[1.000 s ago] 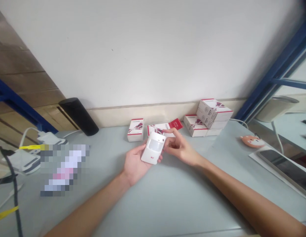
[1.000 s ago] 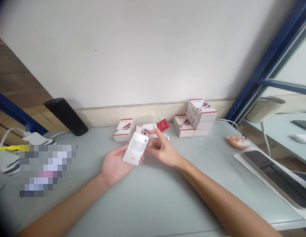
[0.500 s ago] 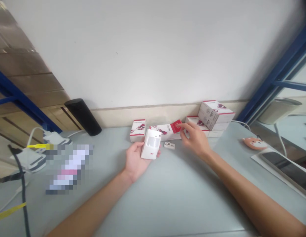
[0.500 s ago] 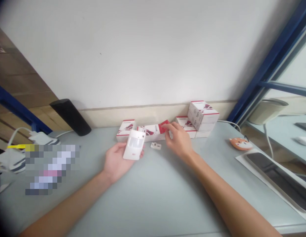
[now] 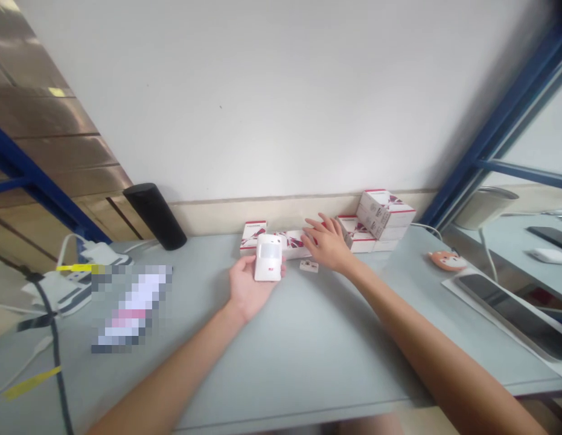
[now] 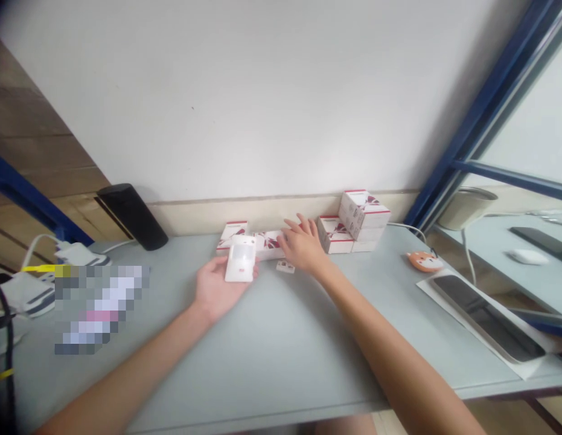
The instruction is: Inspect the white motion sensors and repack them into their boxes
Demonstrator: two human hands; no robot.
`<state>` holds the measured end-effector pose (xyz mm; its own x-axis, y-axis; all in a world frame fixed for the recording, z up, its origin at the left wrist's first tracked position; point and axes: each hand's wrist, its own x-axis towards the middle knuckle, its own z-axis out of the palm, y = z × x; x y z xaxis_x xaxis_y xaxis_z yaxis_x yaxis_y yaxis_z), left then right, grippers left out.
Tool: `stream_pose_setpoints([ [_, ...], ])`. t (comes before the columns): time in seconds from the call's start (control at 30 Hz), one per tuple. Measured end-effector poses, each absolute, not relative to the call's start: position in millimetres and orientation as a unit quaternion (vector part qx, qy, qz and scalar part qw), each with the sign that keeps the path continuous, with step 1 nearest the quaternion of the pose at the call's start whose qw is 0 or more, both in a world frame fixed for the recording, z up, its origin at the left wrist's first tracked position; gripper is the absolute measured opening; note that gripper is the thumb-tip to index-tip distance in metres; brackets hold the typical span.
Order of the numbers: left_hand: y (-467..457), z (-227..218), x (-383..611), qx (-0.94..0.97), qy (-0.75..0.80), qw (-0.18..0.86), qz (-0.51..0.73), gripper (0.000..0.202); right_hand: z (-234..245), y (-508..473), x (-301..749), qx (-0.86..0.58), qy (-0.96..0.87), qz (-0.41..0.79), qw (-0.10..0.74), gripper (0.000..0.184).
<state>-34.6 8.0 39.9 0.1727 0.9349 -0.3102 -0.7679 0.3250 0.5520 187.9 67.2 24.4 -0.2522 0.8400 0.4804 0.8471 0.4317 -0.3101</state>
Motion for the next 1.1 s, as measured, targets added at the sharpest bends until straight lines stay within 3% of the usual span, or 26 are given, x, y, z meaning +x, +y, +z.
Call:
stream_pose_setpoints([
  [0.17, 10, 40, -39, 0.122, 0.301, 0.757, 0.567, 0.044, 32, 71, 196, -0.519, -0.788, -0.001, 0.330, 0.038],
  [0.37, 9, 42, -39, 0.095, 0.315, 0.759, 0.562, 0.048, 32, 77, 205, -0.536, -0.791, 0.034, 0.291, 0.038],
  [0.57, 8, 44, -40, 0.064, 0.323, 0.765, 0.554, 0.054, 35, 51, 221, -0.469, -0.766, 0.058, 0.436, 0.025],
  [0.7, 6, 48, -38, 0.064, 0.337, 0.772, 0.535, 0.057, 38, 47, 237, -0.515, -0.644, 0.153, 0.545, 0.019],
  [0.8, 4, 49, -35, 0.070, 0.349, 0.769, 0.530, 0.058, 39, 51, 241, -0.543, -0.612, 0.211, 0.535, 0.029],
  [0.9, 2, 49, -32, 0.077, 0.361, 0.765, 0.527, 0.058, 39, 53, 241, -0.549, -0.625, 0.197, 0.518, 0.019],
  [1.1, -2, 45, -29, 0.110, 0.326, 0.788, 0.510, 0.052, 34, 53, 238, -0.545, -0.658, 0.142, 0.499, 0.020],
])
